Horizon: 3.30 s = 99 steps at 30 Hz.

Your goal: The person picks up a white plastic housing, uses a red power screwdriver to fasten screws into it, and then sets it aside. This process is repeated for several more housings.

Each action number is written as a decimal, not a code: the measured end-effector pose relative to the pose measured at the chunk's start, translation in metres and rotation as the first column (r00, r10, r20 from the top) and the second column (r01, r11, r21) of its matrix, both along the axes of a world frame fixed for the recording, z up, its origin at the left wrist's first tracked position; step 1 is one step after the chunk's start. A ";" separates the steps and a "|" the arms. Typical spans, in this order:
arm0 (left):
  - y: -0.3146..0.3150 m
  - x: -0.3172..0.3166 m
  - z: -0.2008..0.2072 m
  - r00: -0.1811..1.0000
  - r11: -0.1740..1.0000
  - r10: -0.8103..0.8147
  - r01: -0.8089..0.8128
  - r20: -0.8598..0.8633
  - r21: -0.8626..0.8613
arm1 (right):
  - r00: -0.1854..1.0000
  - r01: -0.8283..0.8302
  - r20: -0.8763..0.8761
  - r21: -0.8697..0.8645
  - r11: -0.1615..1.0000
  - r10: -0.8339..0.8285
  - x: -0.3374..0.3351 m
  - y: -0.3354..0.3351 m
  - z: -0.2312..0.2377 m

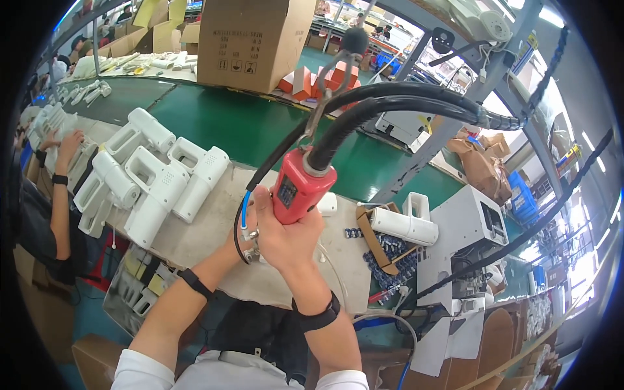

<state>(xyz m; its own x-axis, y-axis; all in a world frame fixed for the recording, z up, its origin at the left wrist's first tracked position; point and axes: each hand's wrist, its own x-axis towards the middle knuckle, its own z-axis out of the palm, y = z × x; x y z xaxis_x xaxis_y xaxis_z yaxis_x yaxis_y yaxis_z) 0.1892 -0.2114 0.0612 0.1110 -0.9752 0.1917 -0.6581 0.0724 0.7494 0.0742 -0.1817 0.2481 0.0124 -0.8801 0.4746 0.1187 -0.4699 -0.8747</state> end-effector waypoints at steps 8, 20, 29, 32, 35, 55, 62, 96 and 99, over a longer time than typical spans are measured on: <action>0.000 0.009 -0.001 1.000 1.000 -0.018 0.018 -0.019 0.018 | 0.988 0.107 -0.112 -0.006 0.994 -0.108 0.021 -0.001 -0.018; 0.153 -0.009 0.075 0.695 0.821 -0.157 0.487 -0.702 0.298 | 0.926 0.350 0.044 -0.471 0.810 -0.375 -0.110 -0.021 0.085; 0.178 -0.277 -0.062 0.060 0.087 -0.994 0.946 -0.093 -0.313 | 0.955 0.266 -0.058 -0.267 0.926 -0.291 -0.078 -0.004 0.077; 0.168 -0.245 0.035 0.120 0.227 -0.883 0.956 -0.454 -0.189 | 0.906 0.359 -0.172 -0.175 0.917 -0.387 -0.109 0.001 0.060; 0.153 -0.168 0.086 0.529 0.572 -0.800 0.815 -0.283 -0.093 | 0.931 0.350 -0.052 -0.151 0.924 -0.361 -0.109 0.007 0.058; 0.147 0.177 0.069 0.810 0.903 0.423 -0.341 0.407 -0.260 | 0.975 0.210 0.099 -0.138 0.968 -0.197 -0.070 0.004 0.047; 0.163 0.088 0.083 0.831 0.940 0.303 -0.180 0.466 -0.291 | 0.970 0.228 0.122 -0.138 0.964 -0.211 -0.075 0.005 0.049; -0.004 -0.075 0.089 0.593 0.855 -0.518 0.340 0.617 0.391 | 0.955 0.296 0.065 -0.091 0.951 -0.291 -0.088 -0.062 -0.024; -0.003 -0.077 0.086 0.577 0.855 -0.518 0.337 0.631 0.394 | 0.937 0.345 -0.025 -0.087 0.935 -0.348 -0.081 -0.064 -0.034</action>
